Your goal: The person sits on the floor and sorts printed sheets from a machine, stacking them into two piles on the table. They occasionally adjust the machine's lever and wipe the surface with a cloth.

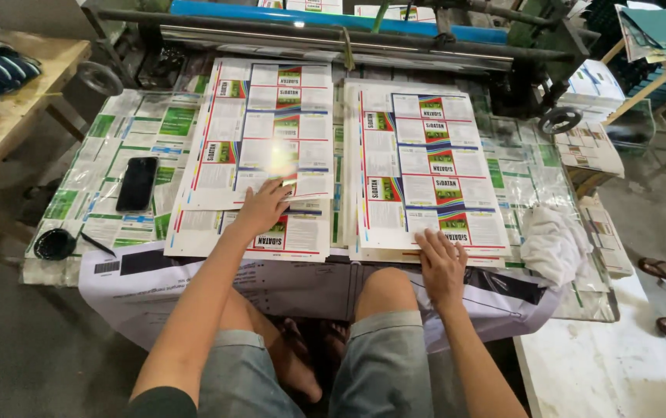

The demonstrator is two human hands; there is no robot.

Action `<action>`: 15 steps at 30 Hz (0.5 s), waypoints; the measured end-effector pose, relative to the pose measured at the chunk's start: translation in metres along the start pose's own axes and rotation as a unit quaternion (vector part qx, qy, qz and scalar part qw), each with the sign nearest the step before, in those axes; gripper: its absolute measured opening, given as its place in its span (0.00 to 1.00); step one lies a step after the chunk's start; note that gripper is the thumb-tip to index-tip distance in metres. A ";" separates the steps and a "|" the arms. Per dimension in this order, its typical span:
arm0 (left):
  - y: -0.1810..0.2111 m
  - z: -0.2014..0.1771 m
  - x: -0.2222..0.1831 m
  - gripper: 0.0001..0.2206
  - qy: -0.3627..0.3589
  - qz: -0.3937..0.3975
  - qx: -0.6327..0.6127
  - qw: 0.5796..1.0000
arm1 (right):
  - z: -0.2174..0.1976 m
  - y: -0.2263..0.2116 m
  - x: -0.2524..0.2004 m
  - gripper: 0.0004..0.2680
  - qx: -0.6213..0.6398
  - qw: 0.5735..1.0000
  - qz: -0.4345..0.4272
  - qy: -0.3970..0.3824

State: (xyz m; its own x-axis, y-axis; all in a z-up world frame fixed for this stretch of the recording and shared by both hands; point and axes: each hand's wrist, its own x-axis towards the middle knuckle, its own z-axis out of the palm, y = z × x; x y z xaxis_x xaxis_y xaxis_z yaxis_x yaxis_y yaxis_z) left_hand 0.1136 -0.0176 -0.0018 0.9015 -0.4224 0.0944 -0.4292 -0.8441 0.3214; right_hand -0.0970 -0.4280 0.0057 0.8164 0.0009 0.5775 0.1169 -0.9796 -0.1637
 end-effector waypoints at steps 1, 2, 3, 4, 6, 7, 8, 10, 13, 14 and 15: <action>0.000 -0.002 0.004 0.21 -0.003 0.000 -0.002 1.000 | 0.000 0.000 0.000 0.14 0.001 1.000 0.002 -0.002; 0.000 -0.004 0.009 0.22 -0.005 0.001 -0.004 1.000 | 0.000 0.000 0.000 0.14 0.002 1.000 0.004 -0.003; 0.000 -0.004 0.013 0.22 -0.006 0.002 -0.005 1.000 | 0.000 0.000 0.000 0.14 0.001 1.000 0.004 -0.003; 0.000 -0.005 0.017 0.23 -0.008 -0.002 -0.002 1.000 | -0.001 0.000 0.000 0.14 -0.003 1.000 0.005 -0.003; -0.004 -0.003 0.028 0.23 -0.009 -0.004 0.002 1.000 | -0.001 -0.001 0.002 0.14 -0.009 1.000 0.006 0.000; -0.007 -0.001 0.033 0.24 -0.013 0.002 0.012 1.000 | -0.002 -0.002 0.002 0.14 -0.011 1.000 0.007 0.000; -0.010 0.001 0.039 0.25 -0.016 0.007 0.021 1.000 | -0.002 -0.003 0.003 0.14 -0.014 1.000 0.009 0.000; -0.010 0.000 0.048 0.25 -0.019 0.004 0.023 1.000 | -0.005 -0.005 0.004 0.14 -0.013 1.000 0.010 0.000; -0.010 -0.002 0.062 0.24 -0.024 0.000 0.031 0.999 | -0.005 -0.005 0.005 0.14 -0.010 1.000 0.013 0.000; -0.010 -0.002 0.067 0.24 -0.025 0.000 0.038 0.999 | -0.005 -0.005 0.005 0.15 -0.007 1.000 0.015 0.000; -0.010 -0.002 0.071 0.24 -0.024 0.002 0.037 0.999 | -0.006 -0.006 0.005 0.15 -0.010 1.000 0.014 0.001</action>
State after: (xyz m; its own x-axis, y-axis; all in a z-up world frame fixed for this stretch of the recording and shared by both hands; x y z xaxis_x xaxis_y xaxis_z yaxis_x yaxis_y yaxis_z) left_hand 0.1822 -0.0380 0.0036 0.8970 -0.4391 0.0504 -0.4369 -0.8637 0.2513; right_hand -0.0969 -0.4231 0.0141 0.8177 -0.0277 0.5750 0.0823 -0.9830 -0.1643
